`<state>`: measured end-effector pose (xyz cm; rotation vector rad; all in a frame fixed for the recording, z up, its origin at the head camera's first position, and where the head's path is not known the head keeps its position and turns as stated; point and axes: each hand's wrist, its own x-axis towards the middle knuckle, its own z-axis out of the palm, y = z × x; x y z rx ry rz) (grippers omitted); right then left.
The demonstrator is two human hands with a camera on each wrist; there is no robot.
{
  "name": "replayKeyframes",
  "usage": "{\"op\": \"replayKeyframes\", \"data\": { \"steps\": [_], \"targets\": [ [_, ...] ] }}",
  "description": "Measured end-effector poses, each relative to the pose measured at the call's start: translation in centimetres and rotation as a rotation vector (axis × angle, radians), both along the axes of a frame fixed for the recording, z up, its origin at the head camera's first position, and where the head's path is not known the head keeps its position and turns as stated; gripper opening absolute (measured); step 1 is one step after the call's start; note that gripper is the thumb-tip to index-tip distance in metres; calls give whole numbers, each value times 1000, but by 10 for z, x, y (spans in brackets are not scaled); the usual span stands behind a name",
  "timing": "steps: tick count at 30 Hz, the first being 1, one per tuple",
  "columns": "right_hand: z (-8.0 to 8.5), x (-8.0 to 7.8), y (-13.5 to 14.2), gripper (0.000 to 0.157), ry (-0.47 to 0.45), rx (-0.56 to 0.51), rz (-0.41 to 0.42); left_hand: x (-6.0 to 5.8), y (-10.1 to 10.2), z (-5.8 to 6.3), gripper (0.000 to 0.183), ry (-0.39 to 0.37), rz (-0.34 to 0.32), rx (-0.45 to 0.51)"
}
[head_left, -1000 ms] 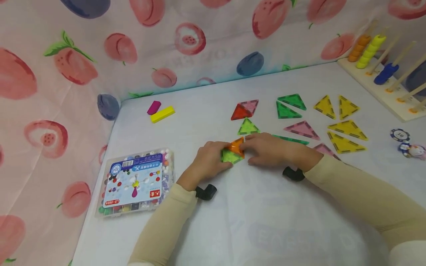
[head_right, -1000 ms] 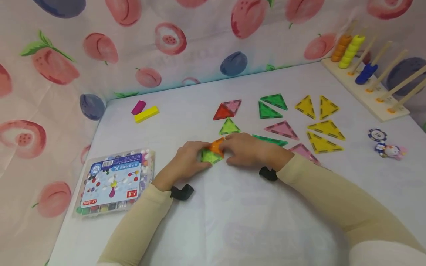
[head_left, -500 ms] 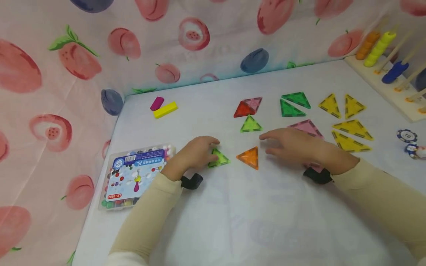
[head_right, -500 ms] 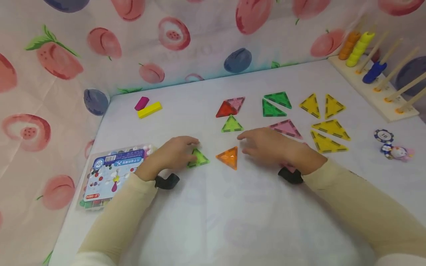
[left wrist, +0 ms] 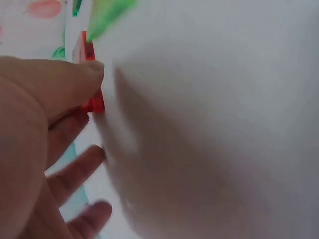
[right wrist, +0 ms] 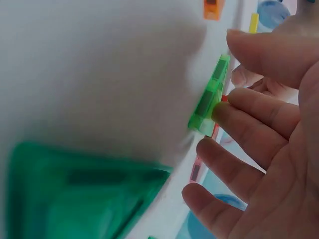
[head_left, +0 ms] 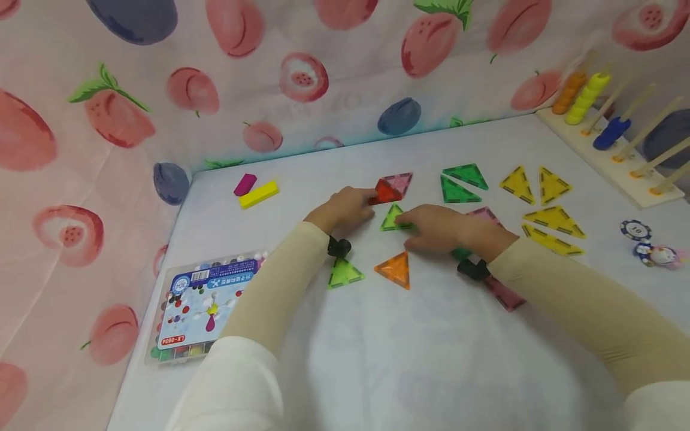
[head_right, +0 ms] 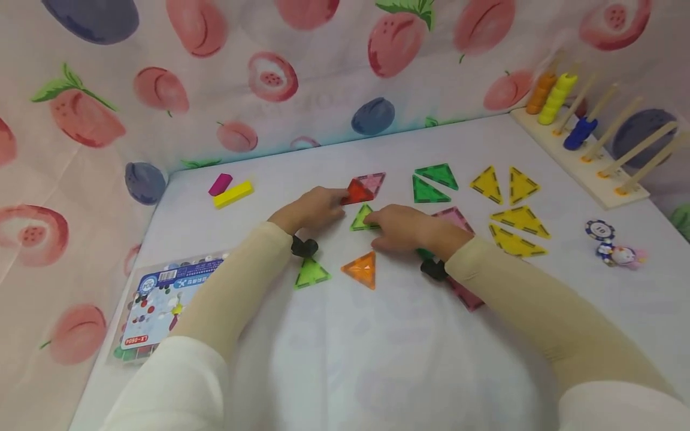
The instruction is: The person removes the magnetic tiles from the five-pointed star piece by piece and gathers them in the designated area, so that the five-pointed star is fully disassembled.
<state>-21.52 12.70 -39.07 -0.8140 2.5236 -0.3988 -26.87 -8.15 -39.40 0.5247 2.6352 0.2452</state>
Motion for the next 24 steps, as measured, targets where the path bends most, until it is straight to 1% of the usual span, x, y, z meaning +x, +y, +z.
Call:
{"op": "replayKeyframes", "data": {
  "steps": [3,5,6,8,10,11,13,15,18,21,24],
  "targets": [
    [3,11,10,54,22,18,24,8,-5,-1,51,60,-36,-75],
    [7,13,17,50,28,-3,15,11,-8,1,51,106,-64,-90],
    [10,13,21,49,29,-19,5,12,-9,2,51,129,-78,-80],
    [14,4,26,47,13,-52,-41,10,-9,4,50,153,-94,-32],
    [16,-12,27,48,6,-75,-97,7,-5,6,50,171,-100,27],
    [16,-22,25,50,5,-67,-121,4,-2,6,49,174,-97,61],
    [16,-40,20,54,-9,-60,-166,1,4,5,50,138,-70,102],
    [14,-54,14,58,-25,-43,-198,-1,9,2,50,104,-47,115],
    [13,-63,4,63,-43,-14,-218,2,11,0,51,79,-28,77],
    [11,-68,-2,63,-55,8,-228,8,9,4,50,103,-51,32],
    [10,-67,-5,57,-54,30,-216,13,2,9,49,120,-82,-6]
  ]
}}
